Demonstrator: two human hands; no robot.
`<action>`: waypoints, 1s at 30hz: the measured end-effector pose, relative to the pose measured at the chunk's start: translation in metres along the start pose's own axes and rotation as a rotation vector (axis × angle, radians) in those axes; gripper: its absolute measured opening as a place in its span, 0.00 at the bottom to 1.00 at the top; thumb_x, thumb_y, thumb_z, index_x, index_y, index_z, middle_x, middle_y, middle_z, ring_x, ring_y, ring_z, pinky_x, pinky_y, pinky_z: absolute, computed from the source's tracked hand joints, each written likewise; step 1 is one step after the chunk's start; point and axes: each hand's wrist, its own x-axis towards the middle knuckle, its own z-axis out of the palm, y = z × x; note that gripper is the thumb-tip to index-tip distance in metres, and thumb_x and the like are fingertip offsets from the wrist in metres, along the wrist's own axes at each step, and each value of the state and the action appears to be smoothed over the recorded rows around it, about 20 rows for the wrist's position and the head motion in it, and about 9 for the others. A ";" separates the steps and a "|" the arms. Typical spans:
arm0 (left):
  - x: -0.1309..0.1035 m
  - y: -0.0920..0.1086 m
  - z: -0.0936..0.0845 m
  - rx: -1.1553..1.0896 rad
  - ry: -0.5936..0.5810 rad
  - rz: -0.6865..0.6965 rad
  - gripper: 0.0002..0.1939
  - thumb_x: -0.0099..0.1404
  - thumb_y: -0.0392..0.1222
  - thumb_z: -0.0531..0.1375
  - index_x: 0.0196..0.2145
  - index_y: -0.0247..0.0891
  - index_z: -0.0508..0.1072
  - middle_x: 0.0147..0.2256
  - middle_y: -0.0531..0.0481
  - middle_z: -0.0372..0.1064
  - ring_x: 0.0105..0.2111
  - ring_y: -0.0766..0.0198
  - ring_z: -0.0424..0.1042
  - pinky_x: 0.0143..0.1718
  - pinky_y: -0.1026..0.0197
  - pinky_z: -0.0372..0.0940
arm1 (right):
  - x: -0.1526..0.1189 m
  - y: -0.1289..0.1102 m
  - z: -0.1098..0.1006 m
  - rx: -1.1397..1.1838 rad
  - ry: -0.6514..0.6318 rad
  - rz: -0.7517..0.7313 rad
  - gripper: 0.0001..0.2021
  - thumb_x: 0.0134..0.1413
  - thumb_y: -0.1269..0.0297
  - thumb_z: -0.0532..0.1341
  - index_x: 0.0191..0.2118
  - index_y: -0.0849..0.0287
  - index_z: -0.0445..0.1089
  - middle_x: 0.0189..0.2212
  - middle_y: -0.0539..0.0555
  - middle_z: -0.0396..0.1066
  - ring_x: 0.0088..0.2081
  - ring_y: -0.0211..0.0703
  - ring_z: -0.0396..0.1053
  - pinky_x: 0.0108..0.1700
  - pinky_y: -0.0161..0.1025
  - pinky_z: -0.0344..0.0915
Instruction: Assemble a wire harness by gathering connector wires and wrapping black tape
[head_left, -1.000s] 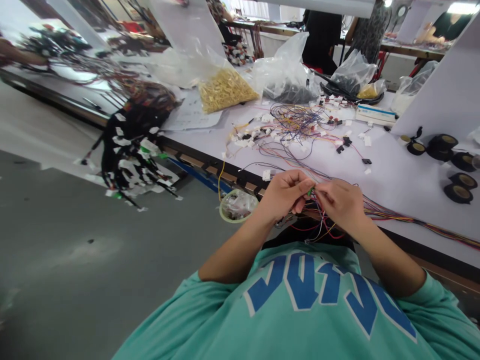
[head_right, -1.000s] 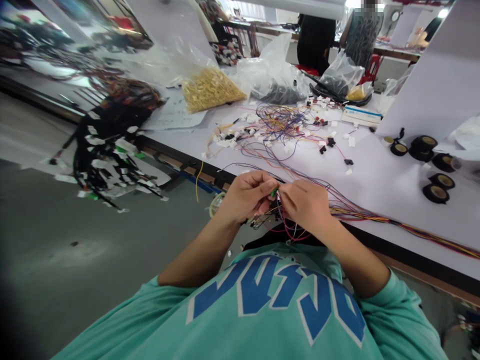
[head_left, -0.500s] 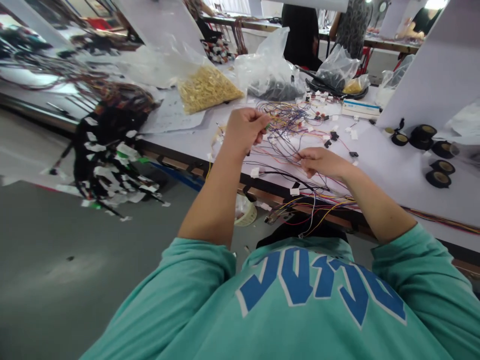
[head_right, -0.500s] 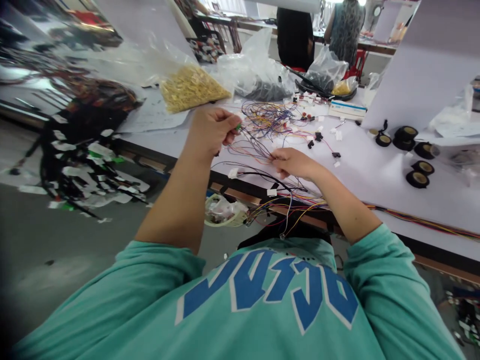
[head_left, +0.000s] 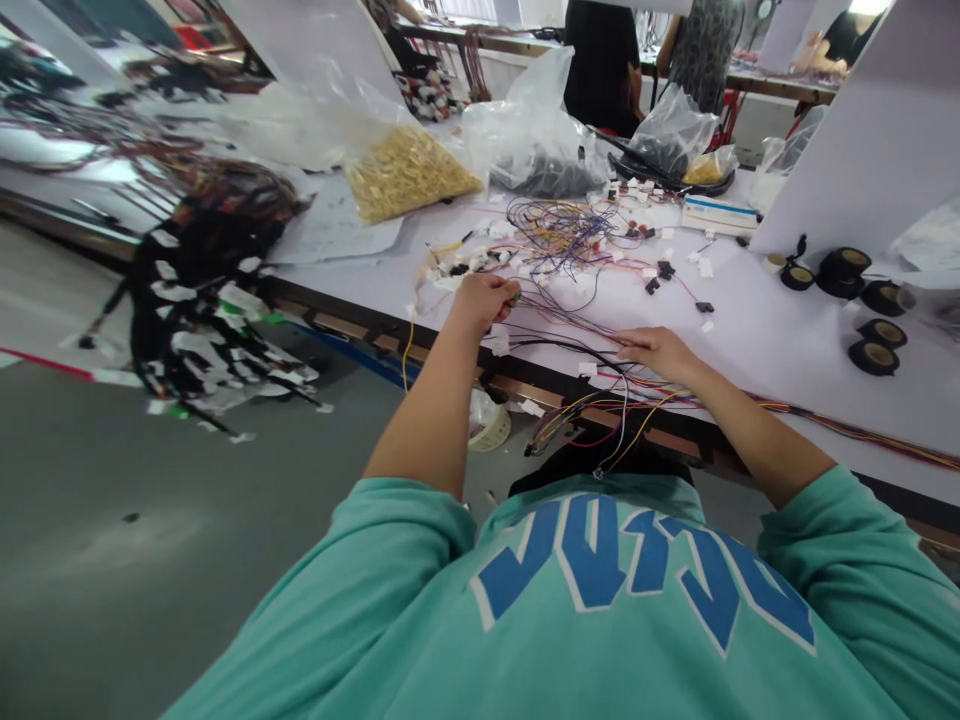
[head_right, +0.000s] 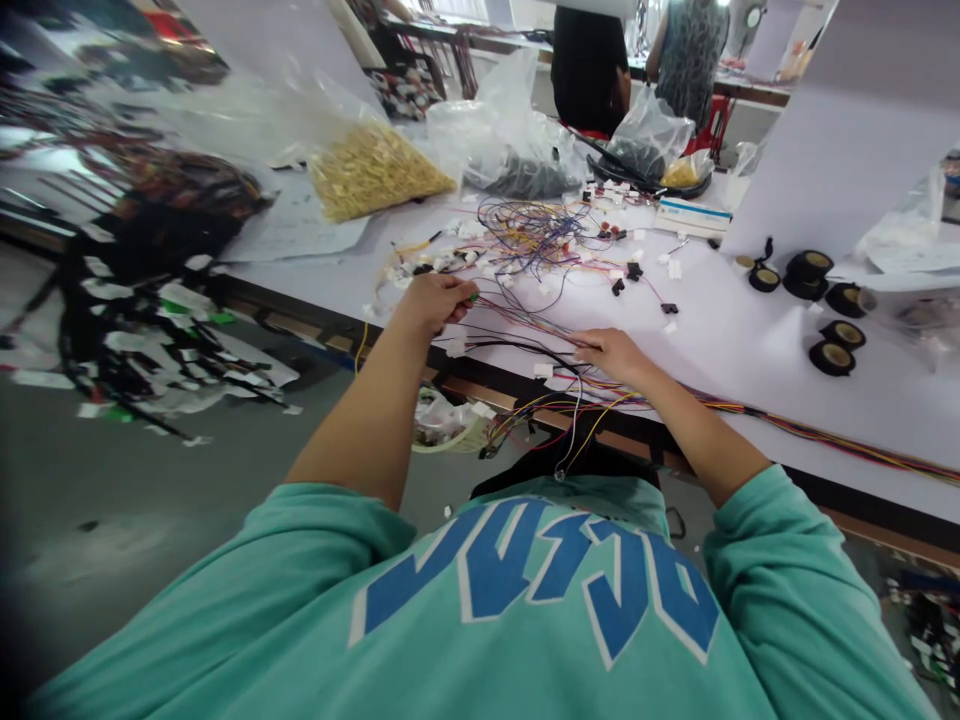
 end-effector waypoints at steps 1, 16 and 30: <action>0.002 -0.001 0.000 -0.009 0.006 -0.018 0.11 0.53 0.29 0.58 0.16 0.33 0.64 0.09 0.56 0.56 0.07 0.76 0.50 0.10 0.73 0.43 | -0.001 0.003 -0.001 -0.108 0.022 -0.055 0.13 0.48 0.72 0.62 0.42 0.58 0.74 0.34 0.53 0.76 0.34 0.38 0.70 0.40 0.36 0.64; -0.037 0.004 0.035 -0.724 -0.157 -0.201 0.06 0.58 0.38 0.60 0.25 0.35 0.67 0.15 0.59 0.58 0.12 0.78 0.57 0.13 0.73 0.51 | -0.001 0.030 0.006 -0.337 0.029 -0.326 0.11 0.54 0.70 0.56 0.41 0.58 0.75 0.34 0.55 0.77 0.36 0.38 0.72 0.38 0.34 0.64; -0.103 0.028 0.066 -0.056 -0.553 0.572 0.08 0.59 0.39 0.54 0.24 0.36 0.63 0.16 0.59 0.55 0.17 0.74 0.52 0.20 0.68 0.49 | -0.037 -0.054 -0.051 -0.024 0.241 -0.258 0.14 0.53 0.55 0.56 0.41 0.56 0.71 0.30 0.50 0.71 0.27 0.33 0.65 0.31 0.34 0.62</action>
